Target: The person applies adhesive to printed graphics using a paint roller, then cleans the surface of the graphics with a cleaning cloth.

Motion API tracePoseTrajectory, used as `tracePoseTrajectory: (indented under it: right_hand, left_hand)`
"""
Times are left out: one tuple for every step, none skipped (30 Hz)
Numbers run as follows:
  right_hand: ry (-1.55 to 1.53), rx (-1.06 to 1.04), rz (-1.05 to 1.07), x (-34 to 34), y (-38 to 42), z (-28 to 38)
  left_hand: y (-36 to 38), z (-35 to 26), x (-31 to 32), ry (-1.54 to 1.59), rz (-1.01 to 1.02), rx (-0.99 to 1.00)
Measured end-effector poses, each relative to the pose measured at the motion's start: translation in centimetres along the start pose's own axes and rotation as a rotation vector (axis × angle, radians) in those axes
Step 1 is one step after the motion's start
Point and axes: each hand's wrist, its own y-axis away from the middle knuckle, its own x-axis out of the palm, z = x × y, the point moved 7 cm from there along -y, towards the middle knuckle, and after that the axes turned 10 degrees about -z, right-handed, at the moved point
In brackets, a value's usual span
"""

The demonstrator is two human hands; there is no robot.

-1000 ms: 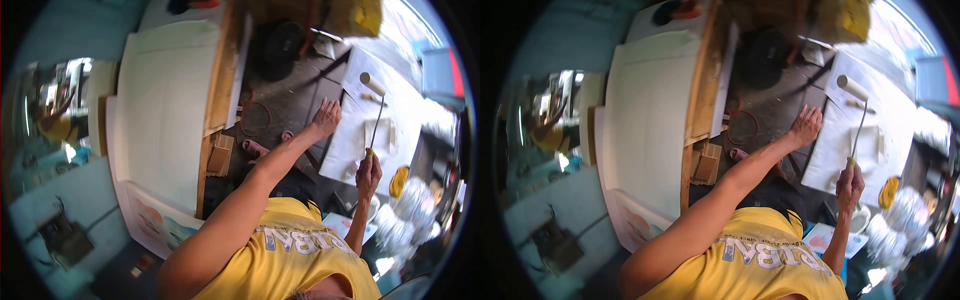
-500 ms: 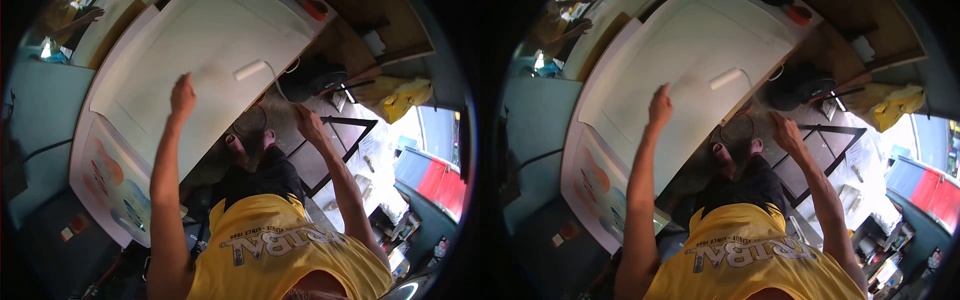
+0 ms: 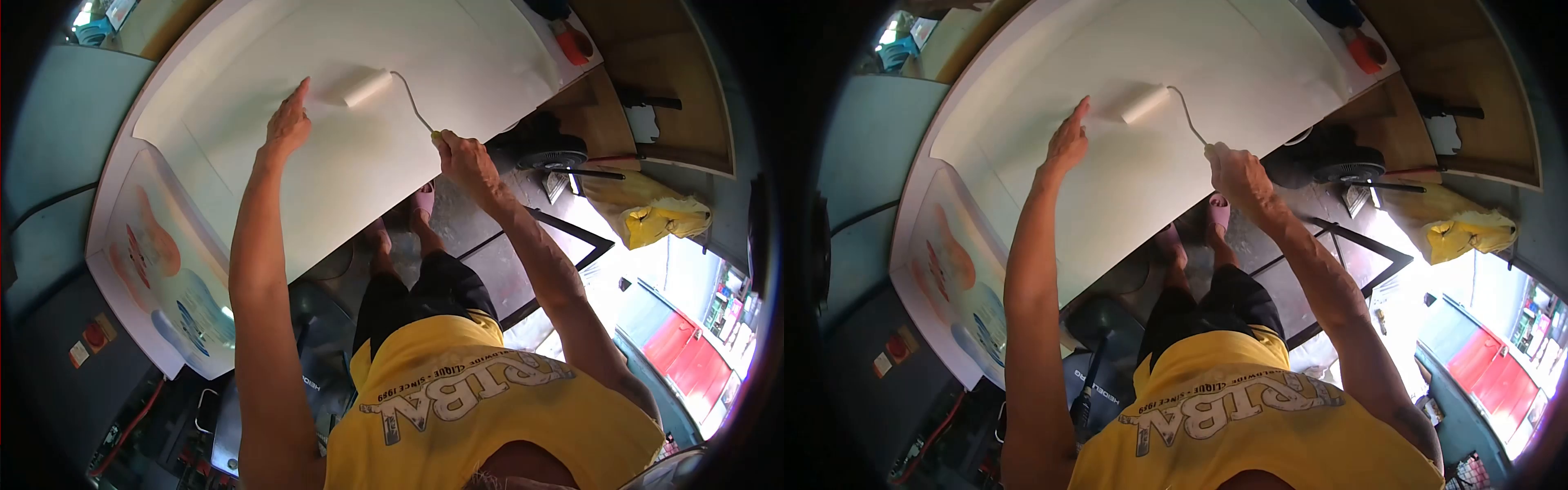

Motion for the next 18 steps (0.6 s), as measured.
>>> tracePoseTrajectory:
  right_hand:
    - [0.012, 0.017, 0.019, 0.3, 0.1, 0.2]
    - [0.03, 0.031, 0.046, 0.4, 0.1, 0.2]
    - [0.042, 0.012, 0.027, 0.2, -0.2, 0.5]
    - [0.056, -0.005, 0.008, 0.2, -0.5, 0.6]
    - [0.069, -0.017, -0.008, 0.2, -0.6, 0.5]
    - [0.068, 0.002, 0.006, 0.5, -0.7, 0.1]
    - [0.076, 0.024, 0.034, 0.2, 0.0, -0.3]
    - [0.085, 0.042, 0.057, -0.2, 0.6, -0.7]
    - [0.091, 0.059, 0.08, -0.6, 1.1, -0.9]
    - [0.118, 0.043, 0.082, -0.9, 2.7, -1.8]
    - [0.098, -0.007, 0.048, -1.7, 4.6, -2.5]
    - [0.077, -0.058, 0.015, -2.7, 6.7, -3.0]
    - [0.091, -0.006, 0.058, -3.7, 8.9, -3.8]
    - [0.105, 0.046, 0.104, -4.7, 11.1, -4.3]
    - [0.117, 0.079, 0.145, -5.9, 13.0, -4.2]
    - [0.13, 0.112, 0.185, -7.2, 14.4, -3.9]
    - [0.107, 0.1, 0.179, -8.3, 15.4, -3.6]
    - [0.084, 0.088, 0.171, -9.2, 16.2, -3.5]
  left_hand:
    - [0.1, 0.1, 0.0, 0.008, 0.005, -0.008]
    - [0.1, 0.1, -0.1, 0.01, 0.004, -0.01]
    - [0.0, -0.1, -0.2, 0.012, 0.002, -0.009]
    - [-0.2, -0.1, -0.3, 0.014, 0.003, -0.007]
    - [-0.2, 0.0, -0.2, 0.007, -0.001, 0.008]
    - [-0.1, 0.2, -0.2, 0.002, -0.001, 0.024]
    - [-0.4, 0.4, -0.1, -0.002, -0.007, 0.046]
    - [-0.5, 0.6, -0.1, -0.016, -0.028, 0.068]
    - [-0.5, 1.0, 0.3, -0.022, -0.012, 0.052]
    - [-0.6, 1.0, 0.3, -0.03, 0.0, 0.037]
    - [-0.7, 1.1, 0.2, -0.038, 0.01, 0.019]
    - [-0.8, 1.0, 0.2, -0.044, 0.005, 0.029]
    - [-0.8, 1.0, 0.3, -0.05, 0.001, 0.037]
    - [-0.6, 1.1, 0.4, -0.055, -0.003, 0.044]
    - [-0.6, 1.1, 0.4, -0.059, -0.004, 0.046]
    - [-0.6, 1.1, 0.5, -0.063, -0.006, 0.049]
    - [-0.6, 0.8, 0.4, -0.066, -0.007, 0.053]
    - [-0.6, 0.7, 0.4, -0.073, 0.003, 0.037]
